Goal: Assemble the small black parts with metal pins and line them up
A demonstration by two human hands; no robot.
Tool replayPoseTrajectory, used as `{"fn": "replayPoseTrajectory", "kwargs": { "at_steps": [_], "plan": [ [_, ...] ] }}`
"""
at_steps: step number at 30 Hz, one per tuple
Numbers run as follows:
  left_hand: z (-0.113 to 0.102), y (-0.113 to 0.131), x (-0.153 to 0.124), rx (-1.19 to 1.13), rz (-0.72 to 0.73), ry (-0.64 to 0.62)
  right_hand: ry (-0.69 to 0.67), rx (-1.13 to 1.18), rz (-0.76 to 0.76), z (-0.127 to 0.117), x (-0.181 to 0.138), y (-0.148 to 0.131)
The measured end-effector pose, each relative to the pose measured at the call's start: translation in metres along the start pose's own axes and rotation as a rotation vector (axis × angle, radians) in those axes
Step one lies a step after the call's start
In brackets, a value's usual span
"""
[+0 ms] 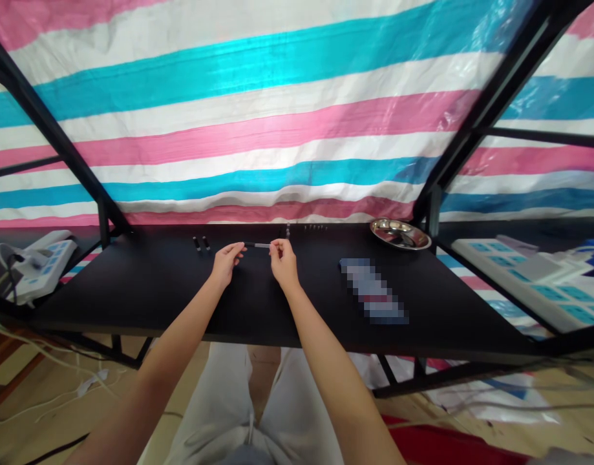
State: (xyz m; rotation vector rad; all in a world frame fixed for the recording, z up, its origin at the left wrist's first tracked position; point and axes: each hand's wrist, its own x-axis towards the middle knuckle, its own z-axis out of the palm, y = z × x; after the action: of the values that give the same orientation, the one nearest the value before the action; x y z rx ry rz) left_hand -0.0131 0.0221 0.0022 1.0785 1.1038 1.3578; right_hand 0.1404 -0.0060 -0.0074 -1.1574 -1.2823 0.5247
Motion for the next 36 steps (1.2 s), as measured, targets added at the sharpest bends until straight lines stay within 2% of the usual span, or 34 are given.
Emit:
{"fn": "replayPoseTrajectory", "kwargs": {
  "at_steps": [7, 20, 27, 31, 36],
  "plan": [
    [0.003, -0.002, -0.001, -0.081, -0.019, -0.095, -0.013, 0.225, 0.023, 0.005, 0.002, 0.006],
    [0.009, -0.003, -0.007, -0.033, 0.023, -0.096, -0.153, 0.559, 0.355, 0.01, 0.0, 0.001],
    [0.012, 0.003, -0.012, 0.028, 0.097, -0.097, -0.302, 0.793, 0.586, 0.01, -0.003, 0.0],
    [0.012, 0.005, -0.015, 0.086, 0.123, -0.123, -0.347, 0.837, 0.611, 0.01, -0.003, -0.001],
    [0.012, 0.005, -0.016, 0.124, 0.16, -0.221, -0.347, 0.846, 0.616, 0.011, -0.003, 0.0]
  ]
}}
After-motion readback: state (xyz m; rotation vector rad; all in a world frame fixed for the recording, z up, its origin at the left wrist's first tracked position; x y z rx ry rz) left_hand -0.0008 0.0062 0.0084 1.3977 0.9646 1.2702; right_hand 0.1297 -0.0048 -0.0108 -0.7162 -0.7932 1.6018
